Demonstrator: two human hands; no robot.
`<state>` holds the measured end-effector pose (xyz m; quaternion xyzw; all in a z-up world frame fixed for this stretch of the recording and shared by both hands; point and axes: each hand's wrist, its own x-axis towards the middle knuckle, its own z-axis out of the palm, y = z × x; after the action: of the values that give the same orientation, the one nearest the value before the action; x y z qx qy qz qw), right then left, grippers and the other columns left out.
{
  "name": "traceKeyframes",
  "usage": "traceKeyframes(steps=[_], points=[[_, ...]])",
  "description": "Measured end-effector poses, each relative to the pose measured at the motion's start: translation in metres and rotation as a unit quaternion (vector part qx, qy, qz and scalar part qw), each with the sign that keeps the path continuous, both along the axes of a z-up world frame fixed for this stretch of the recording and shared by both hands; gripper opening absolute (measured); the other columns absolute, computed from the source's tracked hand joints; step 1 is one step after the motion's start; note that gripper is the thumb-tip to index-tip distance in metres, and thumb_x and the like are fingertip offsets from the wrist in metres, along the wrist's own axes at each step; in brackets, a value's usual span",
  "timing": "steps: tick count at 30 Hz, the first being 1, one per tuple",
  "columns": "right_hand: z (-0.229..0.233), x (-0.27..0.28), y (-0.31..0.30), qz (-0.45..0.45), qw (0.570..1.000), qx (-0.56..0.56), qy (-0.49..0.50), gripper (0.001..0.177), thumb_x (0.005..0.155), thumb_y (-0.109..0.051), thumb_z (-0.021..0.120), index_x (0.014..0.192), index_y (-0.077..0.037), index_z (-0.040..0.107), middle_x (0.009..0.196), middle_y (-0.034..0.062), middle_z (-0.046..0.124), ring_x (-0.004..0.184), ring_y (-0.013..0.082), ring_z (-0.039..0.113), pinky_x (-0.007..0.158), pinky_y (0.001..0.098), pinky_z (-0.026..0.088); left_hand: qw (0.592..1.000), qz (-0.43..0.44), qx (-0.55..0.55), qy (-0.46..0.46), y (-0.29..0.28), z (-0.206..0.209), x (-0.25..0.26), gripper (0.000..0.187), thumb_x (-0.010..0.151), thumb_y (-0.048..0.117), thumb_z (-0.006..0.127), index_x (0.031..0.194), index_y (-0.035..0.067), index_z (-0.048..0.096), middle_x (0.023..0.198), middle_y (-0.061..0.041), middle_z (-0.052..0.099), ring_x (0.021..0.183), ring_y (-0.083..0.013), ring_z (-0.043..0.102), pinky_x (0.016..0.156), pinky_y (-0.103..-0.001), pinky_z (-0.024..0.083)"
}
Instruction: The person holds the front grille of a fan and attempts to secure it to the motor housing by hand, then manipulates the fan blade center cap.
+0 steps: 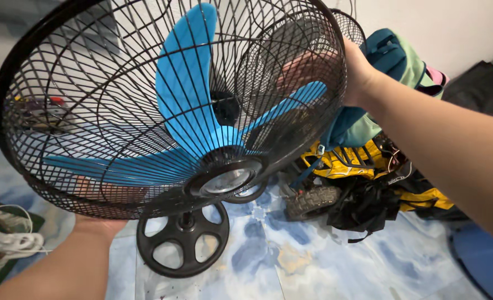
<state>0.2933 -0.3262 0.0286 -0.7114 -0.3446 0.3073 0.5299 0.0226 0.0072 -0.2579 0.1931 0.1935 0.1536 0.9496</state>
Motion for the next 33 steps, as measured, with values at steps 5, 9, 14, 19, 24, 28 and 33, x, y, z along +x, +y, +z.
traceKeyframes(steps=[5,9,14,19,24,28,33], points=[[0.005,-0.026,0.007,-0.099,0.988,0.042,0.109,0.092,0.093,-0.072,0.024,0.125,0.003,0.065,0.124,0.0232,0.071,0.113,0.0344,0.067,0.105,0.0514,0.048,0.997,-0.027,0.015,-0.065,-0.004,0.01,0.0,0.07,0.097,0.059,0.027,0.153,0.024,0.05,0.159,0.0,0.054,0.145,-0.0259,0.05,0.118,-0.051,0.039],[0.007,-0.012,0.007,-0.041,0.999,-0.005,0.022,0.085,0.094,-0.067,0.031,0.126,0.002,0.068,0.124,0.0225,0.071,0.114,0.0353,0.067,0.105,0.0515,0.049,0.999,0.015,0.001,-0.04,-0.01,0.006,0.003,0.07,0.096,0.06,0.025,0.153,0.026,0.048,0.16,0.001,0.052,0.146,-0.026,0.049,0.119,-0.053,0.039],[-0.007,-0.005,0.004,-0.034,0.999,0.003,0.021,0.083,0.097,-0.068,0.036,0.123,0.004,0.068,0.125,0.0239,0.069,0.119,0.0375,0.064,0.11,0.0549,0.048,0.993,0.011,0.056,-0.108,0.001,-0.011,0.001,0.073,0.097,0.06,0.023,0.159,0.026,0.041,0.163,0.0,0.042,0.153,-0.0257,0.043,0.124,-0.053,0.035],[-0.002,-0.017,0.01,-0.128,0.989,-0.043,0.057,0.09,0.091,-0.076,0.027,0.118,-0.002,0.071,0.12,0.0204,0.073,0.115,0.0367,0.066,0.101,0.063,0.05,0.994,0.024,0.05,-0.097,0.005,-0.025,0.005,0.077,0.096,0.063,0.018,0.16,0.024,0.037,0.166,0.0,0.039,0.152,-0.0261,0.036,0.124,-0.052,0.03],[-0.001,-0.006,0.005,-0.051,0.997,-0.038,0.051,0.087,0.094,-0.075,0.036,0.12,0.001,0.068,0.126,0.0231,0.069,0.115,0.0385,0.064,0.104,0.062,0.049,0.994,0.007,0.066,-0.084,0.007,-0.031,0.013,0.073,0.096,0.061,0.017,0.158,0.026,0.037,0.164,0.002,0.041,0.15,-0.0251,0.038,0.121,-0.052,0.031],[-0.005,0.005,0.003,-0.024,0.997,-0.012,0.068,0.077,0.099,-0.067,0.04,0.123,0.002,0.065,0.133,0.0236,0.067,0.121,0.039,0.063,0.11,0.0555,0.047,0.994,-0.003,0.092,-0.057,0.013,-0.03,0.007,0.07,0.097,0.06,0.017,0.156,0.027,0.038,0.162,0.003,0.042,0.148,-0.0244,0.039,0.119,-0.053,0.031],[-0.015,0.01,-0.006,-0.128,0.98,0.106,0.105,0.064,0.1,-0.052,0.035,0.123,-0.001,0.066,0.13,0.02,0.069,0.12,0.0357,0.065,0.105,0.0525,0.049,0.991,-0.018,0.116,0.058,0.034,0.032,-0.015,0.073,0.097,0.062,0.017,0.15,0.019,0.041,0.154,-0.004,0.05,0.139,-0.0277,0.047,0.114,-0.051,0.037]])
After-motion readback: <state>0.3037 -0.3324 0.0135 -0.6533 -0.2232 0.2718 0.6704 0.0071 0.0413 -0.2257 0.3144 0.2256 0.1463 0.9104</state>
